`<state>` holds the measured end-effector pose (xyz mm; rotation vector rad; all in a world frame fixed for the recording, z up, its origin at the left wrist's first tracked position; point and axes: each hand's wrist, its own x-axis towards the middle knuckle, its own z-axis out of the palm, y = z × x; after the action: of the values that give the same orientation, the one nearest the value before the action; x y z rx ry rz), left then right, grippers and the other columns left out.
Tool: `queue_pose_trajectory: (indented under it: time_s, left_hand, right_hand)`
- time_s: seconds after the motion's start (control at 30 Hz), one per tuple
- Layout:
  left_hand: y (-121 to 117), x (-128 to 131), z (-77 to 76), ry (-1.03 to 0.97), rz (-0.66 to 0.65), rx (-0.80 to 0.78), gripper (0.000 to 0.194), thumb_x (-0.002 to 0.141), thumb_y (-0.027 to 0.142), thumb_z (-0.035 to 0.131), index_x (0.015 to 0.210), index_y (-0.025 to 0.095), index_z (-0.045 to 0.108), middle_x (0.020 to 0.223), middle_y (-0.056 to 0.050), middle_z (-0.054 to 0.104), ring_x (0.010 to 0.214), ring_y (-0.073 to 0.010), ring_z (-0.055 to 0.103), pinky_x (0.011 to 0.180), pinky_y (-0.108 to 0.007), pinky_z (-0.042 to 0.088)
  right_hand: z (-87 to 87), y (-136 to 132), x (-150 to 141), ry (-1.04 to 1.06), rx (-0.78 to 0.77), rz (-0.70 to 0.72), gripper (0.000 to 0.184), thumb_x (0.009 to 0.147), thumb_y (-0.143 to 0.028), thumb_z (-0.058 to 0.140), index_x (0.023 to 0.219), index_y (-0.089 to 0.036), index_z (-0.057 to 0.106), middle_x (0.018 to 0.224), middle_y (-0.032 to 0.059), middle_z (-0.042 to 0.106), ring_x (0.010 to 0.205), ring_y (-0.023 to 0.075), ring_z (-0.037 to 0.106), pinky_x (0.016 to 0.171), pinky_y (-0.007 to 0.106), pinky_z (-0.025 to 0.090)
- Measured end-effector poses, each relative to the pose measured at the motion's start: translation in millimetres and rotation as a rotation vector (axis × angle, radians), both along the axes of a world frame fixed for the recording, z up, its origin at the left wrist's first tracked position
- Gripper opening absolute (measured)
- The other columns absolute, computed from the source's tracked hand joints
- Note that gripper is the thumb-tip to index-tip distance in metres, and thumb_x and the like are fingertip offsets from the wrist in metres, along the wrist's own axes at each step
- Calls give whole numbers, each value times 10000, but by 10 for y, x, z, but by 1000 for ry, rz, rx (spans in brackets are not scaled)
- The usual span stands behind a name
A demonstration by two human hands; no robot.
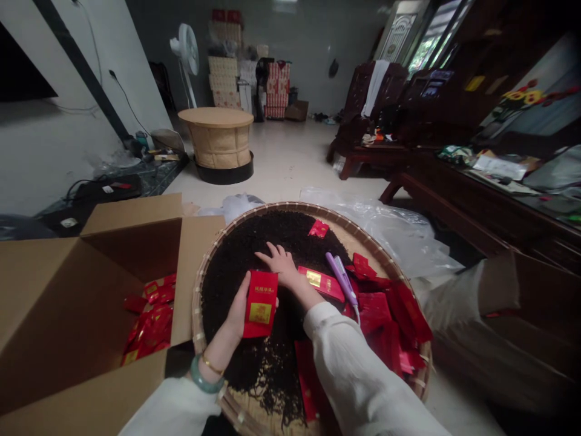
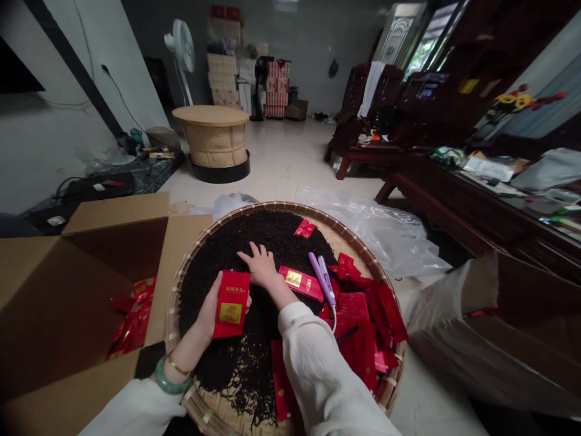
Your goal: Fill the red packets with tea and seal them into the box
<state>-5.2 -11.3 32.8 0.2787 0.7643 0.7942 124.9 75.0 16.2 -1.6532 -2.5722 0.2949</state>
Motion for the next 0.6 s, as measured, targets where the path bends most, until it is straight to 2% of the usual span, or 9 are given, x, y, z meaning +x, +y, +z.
queue_pose_trajectory:
  time_s: [0.1,0.17,0.37,0.5,0.6]
  left_hand:
    - [-4,-4,-16,2,1,29,679,843,678,356,776,79,669,585,-120,677,474,-169,617,473,-240,474]
    - [-8,-4,-22,-6,9,53,673,845,673,359,785,79,671,597,-119,678,499,-172,624,498,-244,482]
    - [-20,-11,-60,-20,-12,67,680,843,678,355,816,77,671,611,-110,675,528,-180,625,513,-255,475]
    - [-22,-11,-84,-31,2,102,674,837,676,378,875,71,672,624,-110,677,539,-182,625,532,-259,476]
    - [-23,-11,-69,-26,13,100,661,846,664,373,830,74,669,617,-111,675,531,-178,622,539,-258,480]
  right_hand:
    - [-5,-150,26,-4,15,122,415,867,-347,527,1280,-307,543,1484,98,310,1299,366,290,934,498,375]
    - [-13,-251,73,-7,36,148,341,876,-278,499,1196,-271,615,1463,96,353,1271,350,321,911,474,398]
    - [-117,-441,253,49,33,-77,326,826,-162,543,1139,-185,630,1410,177,388,1138,328,433,832,422,462]
    - [-204,-500,287,246,-5,-62,301,835,-50,445,1005,-172,662,1206,149,548,1044,257,501,812,347,464]
    - [-237,-506,312,324,-13,-75,293,787,-12,468,935,-169,666,1064,116,599,966,223,545,801,317,460]
